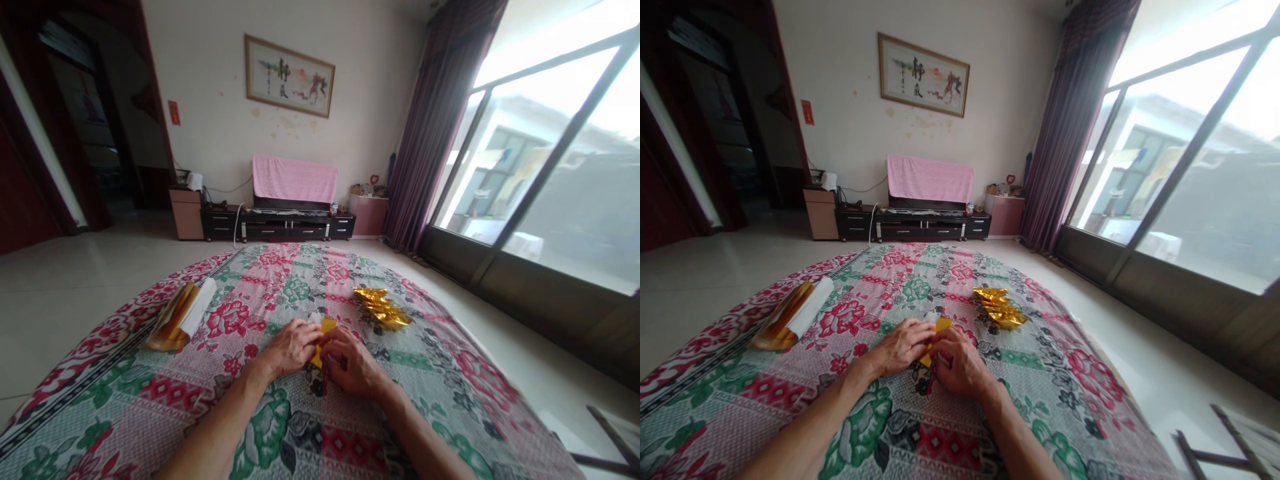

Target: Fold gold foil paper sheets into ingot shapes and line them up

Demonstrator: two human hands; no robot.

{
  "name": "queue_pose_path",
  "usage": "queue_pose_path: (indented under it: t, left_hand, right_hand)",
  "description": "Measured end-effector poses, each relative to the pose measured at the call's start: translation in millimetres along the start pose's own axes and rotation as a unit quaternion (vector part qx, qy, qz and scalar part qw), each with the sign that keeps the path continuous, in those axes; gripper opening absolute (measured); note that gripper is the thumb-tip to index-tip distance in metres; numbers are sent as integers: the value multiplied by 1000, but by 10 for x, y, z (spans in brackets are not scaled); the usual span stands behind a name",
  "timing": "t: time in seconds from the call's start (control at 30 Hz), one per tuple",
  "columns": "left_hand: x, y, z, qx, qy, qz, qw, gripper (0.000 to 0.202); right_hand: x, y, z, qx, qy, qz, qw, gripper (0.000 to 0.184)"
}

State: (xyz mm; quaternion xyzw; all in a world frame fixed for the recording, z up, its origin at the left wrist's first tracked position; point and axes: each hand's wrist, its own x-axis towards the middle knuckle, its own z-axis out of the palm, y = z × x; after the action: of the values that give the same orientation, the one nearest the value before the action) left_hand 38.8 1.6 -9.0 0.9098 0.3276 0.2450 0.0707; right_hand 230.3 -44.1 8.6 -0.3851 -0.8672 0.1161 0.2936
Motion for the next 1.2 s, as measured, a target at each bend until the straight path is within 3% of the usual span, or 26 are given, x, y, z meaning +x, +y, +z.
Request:
queue_pose_path:
  t: [0.33,0.53,0.67,0.9,1.07,1.2]
  left_hand:
    - [-27,-12,-2,-12,57,-39,998,24]
    - [-40,-61,7,-41,65,-55,996,34]
    - [-76,-179,-36,-63,82,-89,991,36]
    - [-190,-354,-187,-33,5,-118,992,53]
    - [-166,-281,-187,-27,15,-126,992,46]
    - [-110,-161,-136,-10,35,-91,995,32]
  right_hand:
    - [11,-53,23,16,-3,3,1000,31]
    - [47,-182,96,-42,3,47,998,13]
    - [73,-238,172,-91,16,76,993,16]
    - [76,-164,117,-102,-9,49,993,9]
    - [64,-82,30,-95,-13,30,995,10]
    - [58,-54,29,-89,-5,28,996,12]
